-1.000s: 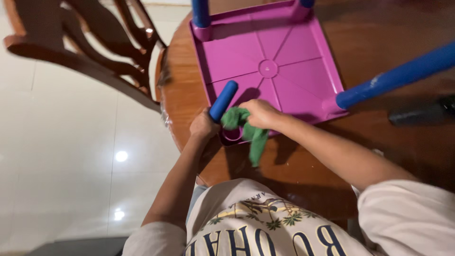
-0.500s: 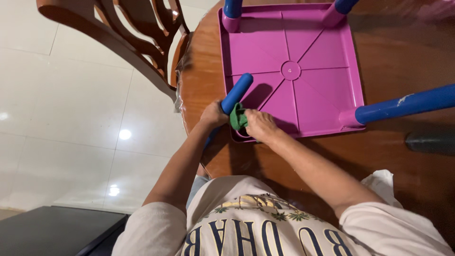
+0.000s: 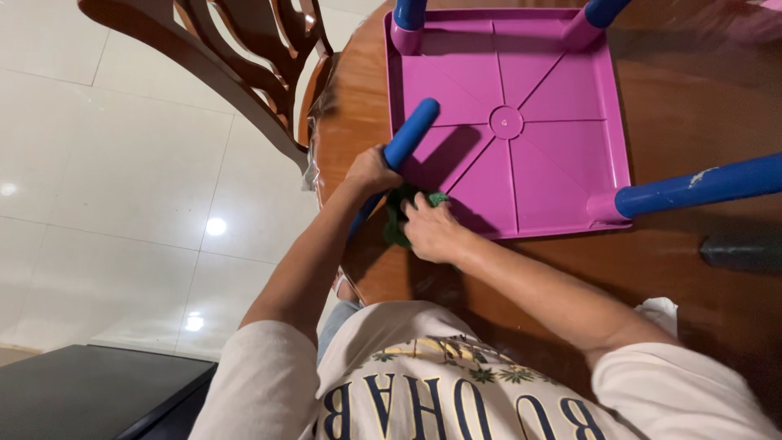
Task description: The person wipes a small pink plastic stool with blue legs using a green cloth. They clean the underside, top surface, and each leg while the stool is inverted on a wooden table.
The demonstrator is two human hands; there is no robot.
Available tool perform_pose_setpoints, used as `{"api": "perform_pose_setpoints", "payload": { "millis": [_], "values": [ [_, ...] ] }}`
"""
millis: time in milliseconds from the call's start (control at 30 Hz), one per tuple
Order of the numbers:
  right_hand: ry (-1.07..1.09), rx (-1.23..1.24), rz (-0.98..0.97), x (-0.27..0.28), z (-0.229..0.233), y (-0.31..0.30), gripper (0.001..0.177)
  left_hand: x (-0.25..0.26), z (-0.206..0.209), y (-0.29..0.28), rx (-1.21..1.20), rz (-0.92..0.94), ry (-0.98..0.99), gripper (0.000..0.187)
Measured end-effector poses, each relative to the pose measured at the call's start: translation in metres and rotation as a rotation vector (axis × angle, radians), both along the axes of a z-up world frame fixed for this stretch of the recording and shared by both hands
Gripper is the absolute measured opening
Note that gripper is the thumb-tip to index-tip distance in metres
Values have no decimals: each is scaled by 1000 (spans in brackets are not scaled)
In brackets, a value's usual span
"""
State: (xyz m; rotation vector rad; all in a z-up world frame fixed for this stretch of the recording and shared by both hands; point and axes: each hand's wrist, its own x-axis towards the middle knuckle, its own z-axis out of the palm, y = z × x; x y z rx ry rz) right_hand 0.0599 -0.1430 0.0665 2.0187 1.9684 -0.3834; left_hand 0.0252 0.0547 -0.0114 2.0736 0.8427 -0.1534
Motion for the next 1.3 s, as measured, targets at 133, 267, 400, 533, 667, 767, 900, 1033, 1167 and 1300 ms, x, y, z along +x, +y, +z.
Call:
{"api": "perform_pose_setpoints", "payload": {
  "millis": [133, 267, 400, 533, 667, 767, 900, 1033, 1167, 1300],
  "values": [
    [116, 218, 283, 10, -2, -23, 46, 1, 14, -2, 71, -38, 49, 80],
    [189, 143, -139, 18, -40, -14, 34, -7, 26, 7, 99, -45, 38, 78],
    [235, 107, -660, 34, -100, 19, 27, -17, 55, 23, 124, -5, -86, 68],
    [382, 187, -897, 84, -135, 13, 64, -23, 119, 33, 11, 112, -260, 71],
    [456, 353, -1025, 70, -140, -37, 74, -35, 185, 33, 128, 180, -869, 59],
    [465, 319, -928, 46, -113, -62, 70, -41, 214, 28, -5, 277, -1016, 45],
    [470, 156, -949, 45, -48, -87, 57, -29, 216, 5, -129, 335, -1182, 39],
    [98, -73, -571, 19, -31, -87, 61, -7, 194, -31, -204, 303, -1273, 52],
    [90, 653, -263, 9, -62, -118, 57, 5, 169, -60, -266, 304, -1082, 59],
    [223, 480, -196, 64, -76, -160, 65, 17, 160, -70, -227, 225, -1057, 63]
  ]
}}
